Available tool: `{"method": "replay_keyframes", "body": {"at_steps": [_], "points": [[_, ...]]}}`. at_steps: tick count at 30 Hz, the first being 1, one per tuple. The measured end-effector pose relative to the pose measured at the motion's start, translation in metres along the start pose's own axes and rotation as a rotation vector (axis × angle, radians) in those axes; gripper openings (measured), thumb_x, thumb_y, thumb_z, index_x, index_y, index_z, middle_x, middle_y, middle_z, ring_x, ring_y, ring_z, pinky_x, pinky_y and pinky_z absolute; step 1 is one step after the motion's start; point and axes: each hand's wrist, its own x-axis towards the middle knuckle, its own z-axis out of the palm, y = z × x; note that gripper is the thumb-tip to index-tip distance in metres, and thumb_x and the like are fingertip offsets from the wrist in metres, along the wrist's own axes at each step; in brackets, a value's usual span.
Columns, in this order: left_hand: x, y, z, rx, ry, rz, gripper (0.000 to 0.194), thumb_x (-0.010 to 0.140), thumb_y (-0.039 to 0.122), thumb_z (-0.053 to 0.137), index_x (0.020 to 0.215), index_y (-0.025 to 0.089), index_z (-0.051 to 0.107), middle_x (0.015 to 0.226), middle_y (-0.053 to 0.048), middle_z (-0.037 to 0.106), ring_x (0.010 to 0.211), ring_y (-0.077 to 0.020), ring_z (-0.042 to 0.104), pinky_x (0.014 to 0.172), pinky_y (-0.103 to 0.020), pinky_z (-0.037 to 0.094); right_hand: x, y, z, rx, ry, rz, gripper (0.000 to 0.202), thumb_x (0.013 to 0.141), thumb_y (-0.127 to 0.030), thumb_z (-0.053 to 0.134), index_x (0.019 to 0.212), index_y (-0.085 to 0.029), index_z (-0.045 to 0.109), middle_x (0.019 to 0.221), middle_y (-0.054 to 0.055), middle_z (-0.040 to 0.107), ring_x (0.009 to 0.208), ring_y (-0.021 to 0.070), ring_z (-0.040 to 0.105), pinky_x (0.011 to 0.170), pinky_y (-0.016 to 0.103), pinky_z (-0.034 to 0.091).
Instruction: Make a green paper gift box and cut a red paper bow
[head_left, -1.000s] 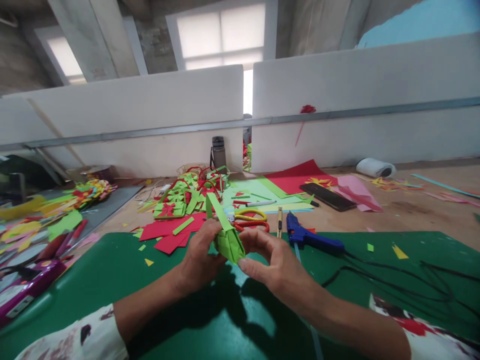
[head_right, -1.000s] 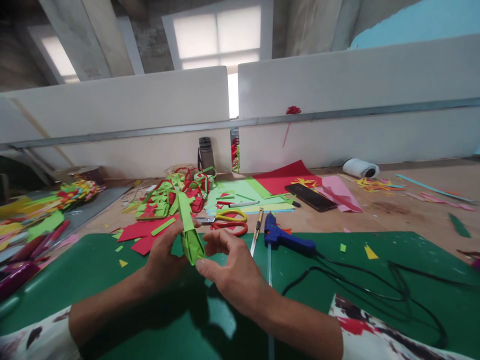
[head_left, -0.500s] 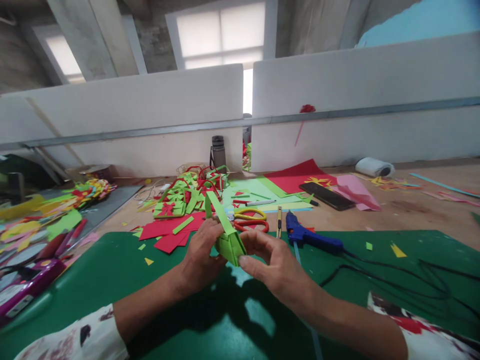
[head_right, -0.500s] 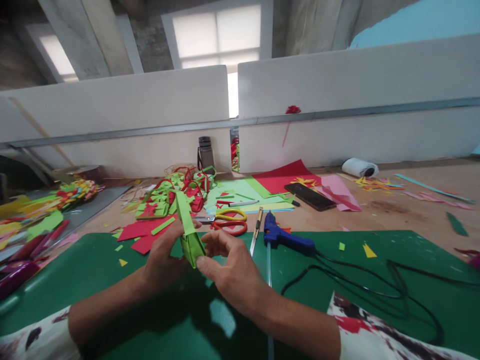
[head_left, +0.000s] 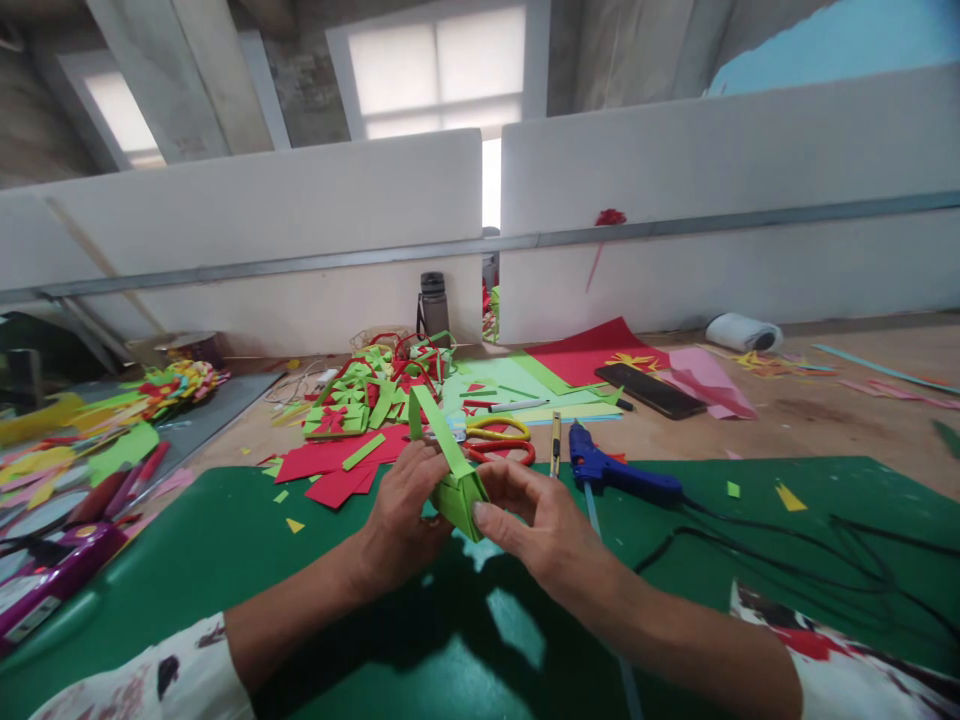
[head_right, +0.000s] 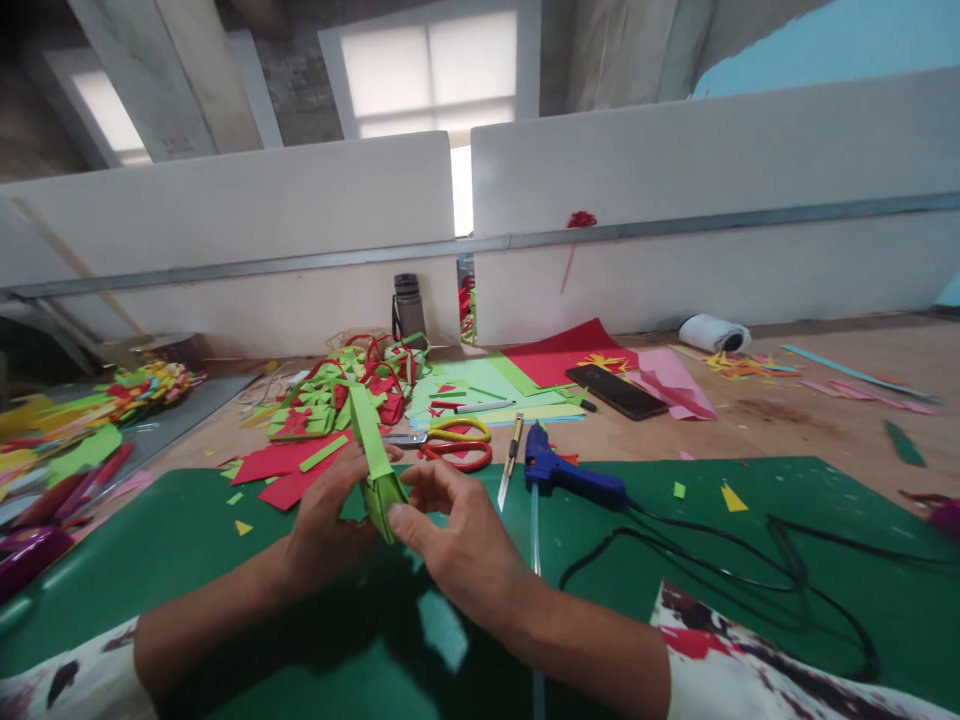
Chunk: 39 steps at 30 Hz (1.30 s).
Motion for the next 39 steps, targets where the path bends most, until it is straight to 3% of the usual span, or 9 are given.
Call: {"method": "replay_keyframes", "body": {"at_steps": [6,12,15,22,31,39], "points": [[0.001,0.002,0.001,-0.002,0.004,0.01,0.044,0.075,0.013,0.06,0.115,0.026,0.046,0.102,-0.01,0.062,0.095,-0.0266,0.06,0.081,-0.045,0.051,0.0,-0.002,0.0,-0.041,0.013,0.001,0.015,0.082,-0.026,0.055,0.092,-0.016,0.055,0.081,0.003,0.06,0.076,0.0165,0.057,0.072,0.033,0.046],[0.0,0.0,0.003,-0.006,-0.008,0.03,0.041,0.073,0.009,0.061,0.112,0.018,0.05,0.1,-0.012,0.064,0.091,-0.0243,0.06,0.077,-0.041,0.051,-0.003,-0.008,-0.001,-0.128,0.062,-0.056,0.021,0.082,-0.014,0.052,0.101,-0.019,0.058,0.09,0.001,0.062,0.085,0.0155,0.057,0.079,0.031,0.045],[0.0,0.0,0.004,-0.026,-0.004,0.045,0.043,0.073,0.008,0.061,0.113,0.017,0.05,0.1,-0.012,0.064,0.09,-0.0233,0.06,0.077,-0.04,0.052,-0.003,-0.011,-0.001,-0.125,0.065,-0.073,0.023,0.082,-0.015,0.054,0.104,-0.019,0.059,0.092,0.001,0.063,0.085,0.0149,0.058,0.08,0.031,0.045],[0.001,0.001,0.006,-0.042,-0.007,0.067,0.043,0.072,0.009,0.062,0.113,0.017,0.05,0.101,-0.013,0.063,0.091,-0.023,0.06,0.077,-0.04,0.052,-0.003,-0.014,0.0,-0.102,0.065,-0.09,0.02,0.083,-0.012,0.052,0.099,-0.018,0.063,0.092,0.001,0.066,0.083,0.0132,0.057,0.078,0.029,0.045],[0.003,0.006,0.005,-0.046,-0.021,0.028,0.042,0.074,0.009,0.06,0.114,0.019,0.05,0.105,-0.012,0.063,0.097,-0.0226,0.06,0.082,-0.04,0.051,-0.002,-0.015,0.0,-0.055,0.058,-0.08,0.02,0.085,-0.014,0.052,0.101,-0.019,0.063,0.095,0.002,0.067,0.086,0.0145,0.059,0.08,0.03,0.046],[0.002,0.006,0.004,-0.075,-0.035,-0.042,0.041,0.074,0.01,0.059,0.113,0.019,0.051,0.104,-0.01,0.064,0.095,-0.0216,0.061,0.079,-0.036,0.051,-0.001,-0.014,-0.004,-0.036,0.052,-0.081,0.021,0.091,-0.027,0.047,0.101,-0.019,0.063,0.093,0.002,0.066,0.085,0.0158,0.059,0.078,0.029,0.046]]}}
